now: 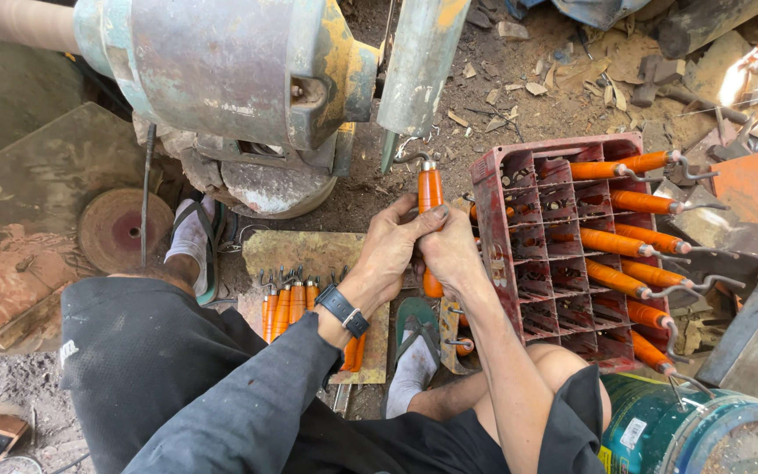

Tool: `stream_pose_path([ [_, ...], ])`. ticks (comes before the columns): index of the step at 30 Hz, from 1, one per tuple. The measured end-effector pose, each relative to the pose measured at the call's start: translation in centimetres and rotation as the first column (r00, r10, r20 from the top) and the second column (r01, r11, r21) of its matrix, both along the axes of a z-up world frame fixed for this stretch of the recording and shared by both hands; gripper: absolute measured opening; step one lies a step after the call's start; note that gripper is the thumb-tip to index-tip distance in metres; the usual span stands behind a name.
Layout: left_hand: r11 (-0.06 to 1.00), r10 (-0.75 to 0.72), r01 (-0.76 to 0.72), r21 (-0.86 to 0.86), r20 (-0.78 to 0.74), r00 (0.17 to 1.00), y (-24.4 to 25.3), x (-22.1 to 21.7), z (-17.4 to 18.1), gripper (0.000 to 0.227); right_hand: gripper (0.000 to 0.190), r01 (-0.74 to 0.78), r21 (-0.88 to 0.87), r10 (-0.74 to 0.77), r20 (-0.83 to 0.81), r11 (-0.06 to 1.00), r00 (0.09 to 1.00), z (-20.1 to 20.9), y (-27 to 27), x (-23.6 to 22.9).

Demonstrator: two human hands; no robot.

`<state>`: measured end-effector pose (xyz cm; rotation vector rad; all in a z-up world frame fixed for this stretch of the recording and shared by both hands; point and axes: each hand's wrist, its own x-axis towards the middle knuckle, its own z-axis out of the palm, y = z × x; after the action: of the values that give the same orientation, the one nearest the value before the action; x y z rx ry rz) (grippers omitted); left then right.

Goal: The person sits on the ground and uses a bench grinder to sharpen the metal tips of orange-handled rods. They repeatedly pick up a rod, grind the tip against the wheel, and place it into a red crate.

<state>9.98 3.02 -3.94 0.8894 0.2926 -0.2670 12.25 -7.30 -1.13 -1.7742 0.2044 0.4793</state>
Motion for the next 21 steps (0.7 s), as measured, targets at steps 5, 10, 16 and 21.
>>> stream_pose_path([
  [5,1.0,0.009,-0.009,-0.002,-0.02,1.0,0.0,0.6,0.3,0.05,0.004,0.021,0.025,-0.021,-0.004,0.999,1.0,-0.1,0.2,0.5],
  [10,1.0,0.02,-0.02,-0.005,-0.004,1.0,0.0,0.9,0.1,0.049,0.005,0.014,0.015,-0.015,0.007,1.0,1.0,-0.5,0.1,0.9],
  [16,0.999,0.027,-0.027,-0.018,-0.018,0.999,0.0,1.1,-0.1,0.047,0.004,0.031,0.017,-0.032,0.03,0.999,0.999,-1.1,0.2,1.1],
  [21,1.0,0.02,-0.019,0.016,-0.033,0.999,0.2,1.1,0.2,0.044,0.007,0.036,0.002,-0.036,0.051,0.999,0.998,-1.5,0.4,1.1],
])
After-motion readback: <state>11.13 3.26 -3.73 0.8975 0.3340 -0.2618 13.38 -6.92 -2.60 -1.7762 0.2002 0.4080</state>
